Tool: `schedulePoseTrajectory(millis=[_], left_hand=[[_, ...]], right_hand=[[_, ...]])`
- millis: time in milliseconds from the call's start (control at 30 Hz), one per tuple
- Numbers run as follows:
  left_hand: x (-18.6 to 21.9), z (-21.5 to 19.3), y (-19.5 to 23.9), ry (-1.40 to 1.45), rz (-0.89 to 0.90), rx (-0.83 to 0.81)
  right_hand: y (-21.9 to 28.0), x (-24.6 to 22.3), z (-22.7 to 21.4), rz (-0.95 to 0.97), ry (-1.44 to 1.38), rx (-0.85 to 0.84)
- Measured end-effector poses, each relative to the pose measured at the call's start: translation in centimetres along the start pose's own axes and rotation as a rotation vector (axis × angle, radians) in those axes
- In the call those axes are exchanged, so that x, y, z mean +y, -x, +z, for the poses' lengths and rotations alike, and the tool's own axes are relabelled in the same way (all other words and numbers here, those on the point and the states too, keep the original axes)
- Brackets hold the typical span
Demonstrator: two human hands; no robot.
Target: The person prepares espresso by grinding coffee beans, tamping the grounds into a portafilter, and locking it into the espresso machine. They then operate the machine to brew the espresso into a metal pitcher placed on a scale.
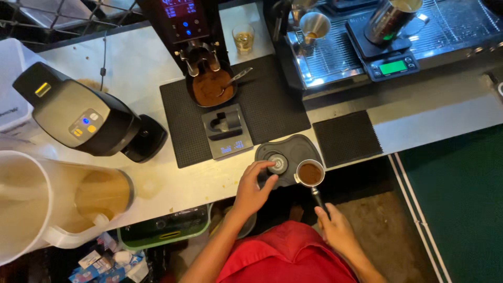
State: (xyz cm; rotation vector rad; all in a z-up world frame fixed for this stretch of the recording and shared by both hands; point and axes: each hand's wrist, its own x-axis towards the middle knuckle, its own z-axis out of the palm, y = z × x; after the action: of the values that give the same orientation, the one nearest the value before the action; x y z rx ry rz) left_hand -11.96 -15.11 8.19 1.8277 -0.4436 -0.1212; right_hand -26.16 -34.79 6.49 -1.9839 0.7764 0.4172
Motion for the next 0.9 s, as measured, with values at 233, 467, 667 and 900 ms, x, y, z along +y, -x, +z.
schedulePoseTrajectory(millis=[233, 467, 667, 900], left_hand=[[2.6, 8.2, 1.0, -0.167, 0.044, -0.148], [0.8, 12.8, 0.9, -0.473, 0.051, -0.263], [0.9, 13.2, -0.6, -0.55, 0.14, -0.303], [-2.6, 13.9, -5.2, -0.647, 0.089, -0.23]], right_hand=[[-4.9, 12.1, 3.2, -0.045, 0.067, -0.005], [-6.1, 12.1, 1.7, -0.197, 0.164, -0.075], [-6.9, 13.0, 1.8, -0.227, 0.182, -0.104], [-6.4, 11.7, 1.0, -0.136, 0.228, -0.149]])
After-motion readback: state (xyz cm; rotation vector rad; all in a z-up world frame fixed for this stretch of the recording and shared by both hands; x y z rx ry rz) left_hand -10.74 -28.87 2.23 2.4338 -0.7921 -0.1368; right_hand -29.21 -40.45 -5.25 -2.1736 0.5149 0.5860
